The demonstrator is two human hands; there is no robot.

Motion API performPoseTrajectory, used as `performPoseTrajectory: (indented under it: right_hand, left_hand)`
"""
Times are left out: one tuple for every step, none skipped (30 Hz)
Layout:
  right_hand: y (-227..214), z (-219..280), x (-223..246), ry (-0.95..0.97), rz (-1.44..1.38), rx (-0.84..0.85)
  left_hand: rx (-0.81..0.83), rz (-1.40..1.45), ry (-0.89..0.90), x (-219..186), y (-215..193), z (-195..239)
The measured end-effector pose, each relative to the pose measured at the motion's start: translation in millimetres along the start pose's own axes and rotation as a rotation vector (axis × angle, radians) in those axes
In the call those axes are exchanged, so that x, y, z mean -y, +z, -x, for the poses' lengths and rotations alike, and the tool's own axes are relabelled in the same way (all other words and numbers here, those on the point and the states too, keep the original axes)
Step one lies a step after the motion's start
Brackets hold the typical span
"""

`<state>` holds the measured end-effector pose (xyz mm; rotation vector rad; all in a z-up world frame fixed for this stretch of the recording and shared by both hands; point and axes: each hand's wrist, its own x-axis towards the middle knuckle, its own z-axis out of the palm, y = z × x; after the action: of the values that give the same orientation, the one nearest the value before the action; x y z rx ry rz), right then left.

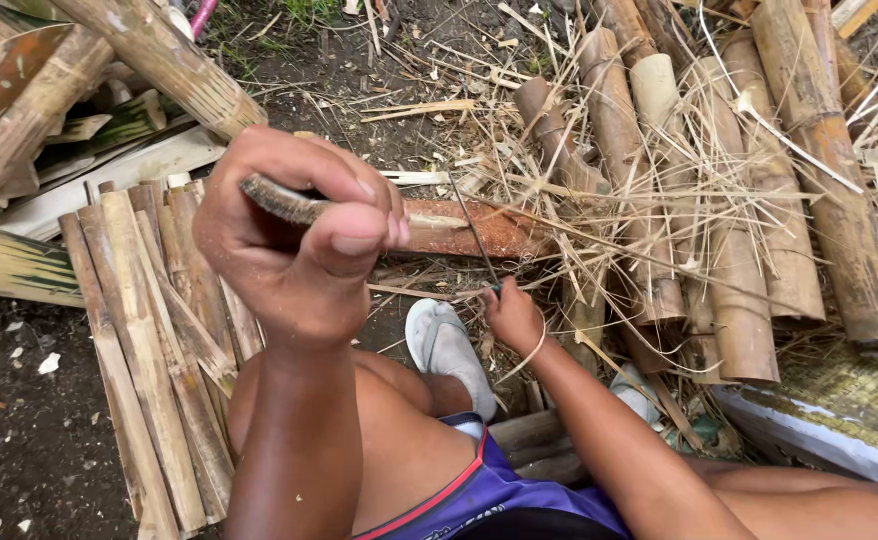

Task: The person sits on a low stool outdoors and uses a knife to shave thin strips of bamboo. They repeatedly pick up bamboo pieces, shave them against a brick, and place the finished pieces into a pile.

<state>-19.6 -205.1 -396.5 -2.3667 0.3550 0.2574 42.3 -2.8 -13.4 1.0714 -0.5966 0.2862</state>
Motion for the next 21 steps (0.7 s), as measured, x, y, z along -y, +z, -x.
performPoseTrajectory:
  right_hand:
    - [6.4,-4.7,-11.9,0.065,0.094,0.028]
    - [9.0,1.6,-16.0,0.11,0.067,0.071]
    - [2.1,11.7,-13.8,0.155,0.04,0.113]
    - [-13.4,4.4,1.1,0.177,0.008,0.134]
    - [-29.2,2.1,24.0,0.041,-0.04,0.039]
    - [-42.4,24.3,45.5,-0.07,-0.081,-0.033]
    - [-57.8,43.8,69.6,-0.179,-0.123,-0.104]
    - [-77.8,64.2,91.1,-0.205,-0.213,-0.057]
    - [-98.2,85.1,110.9,-0.23,-0.304,-0.01]
    - [-116.9,102.0,129.0,-0.379,-0.329,-0.071]
    - [-131.5,119.8,142.7,-0.529,-0.352,-0.13]
    - [-137.7,127.4,153.1,-0.681,-0.375,-0.188]
    - [-134.4,122.6,159.4,-0.624,-0.396,-0.173]
    - [-124.8,111.3,160.2,-0.572,-0.418,-0.156]
    - [-112.7,99.1,154.7,-0.52,-0.439,-0.139]
    - [-98.4,83.4,146.0,-0.439,-0.374,-0.136]
    - [-83.3,66.2,135.1,-0.359,-0.309,-0.132]
    - [-70.4,48.6,121.9,-0.23,-0.232,-0.085]
    - [-60.1,35.1,107.9,-0.102,-0.155,-0.037]
    - [-54.0,26.9,93.7,-0.119,-0.13,-0.058]
    - [-51.4,19.9,82.1,-0.136,-0.106,-0.079]
  left_hand:
    - [0.016,-0.009,0.022,3.9,-1.4,-2.2]
    - [0.011,-0.036,0.029,3.6,-0.9,1.2]
    - [0.006,-0.064,0.035,3.6,0.3,3.5]
    - [-0.013,-0.114,0.067,3.9,3.1,2.2]
    - [-0.032,-0.144,0.099,5.2,3.9,-2.4]
    - [-0.065,-0.171,0.098,3.9,5.9,2.0]
    - [-0.096,-0.179,0.097,3.4,6.5,5.2]
    - [-0.12,-0.193,0.102,4.2,8.5,8.1]
    - [-0.144,-0.208,0.107,4.9,11.0,10.7]
    - [-0.154,-0.228,0.127,5.1,13.3,11.6]
    - [-0.158,-0.237,0.136,5.3,15.0,11.6]
    - [-0.162,-0.245,0.144,5.4,16.1,11.7]
    - [-0.16,-0.241,0.14,5.6,16.5,12.0]
    - [-0.161,-0.233,0.146,7.0,15.8,11.3]
    - [-0.163,-0.226,0.153,7.9,14.4,11.0]
    - [-0.164,-0.217,0.17,10.7,10.3,6.5]
    - [-0.171,-0.214,0.179,11.5,8.0,5.1]
    - [-0.179,-0.212,0.184,11.6,5.8,4.2]
    - [-0.193,-0.216,0.181,11.4,5.7,5.1]
    - [-0.196,-0.216,0.187,11.5,5.6,5.0]
    - [-0.2,-0.217,0.192,11.8,5.6,3.9]
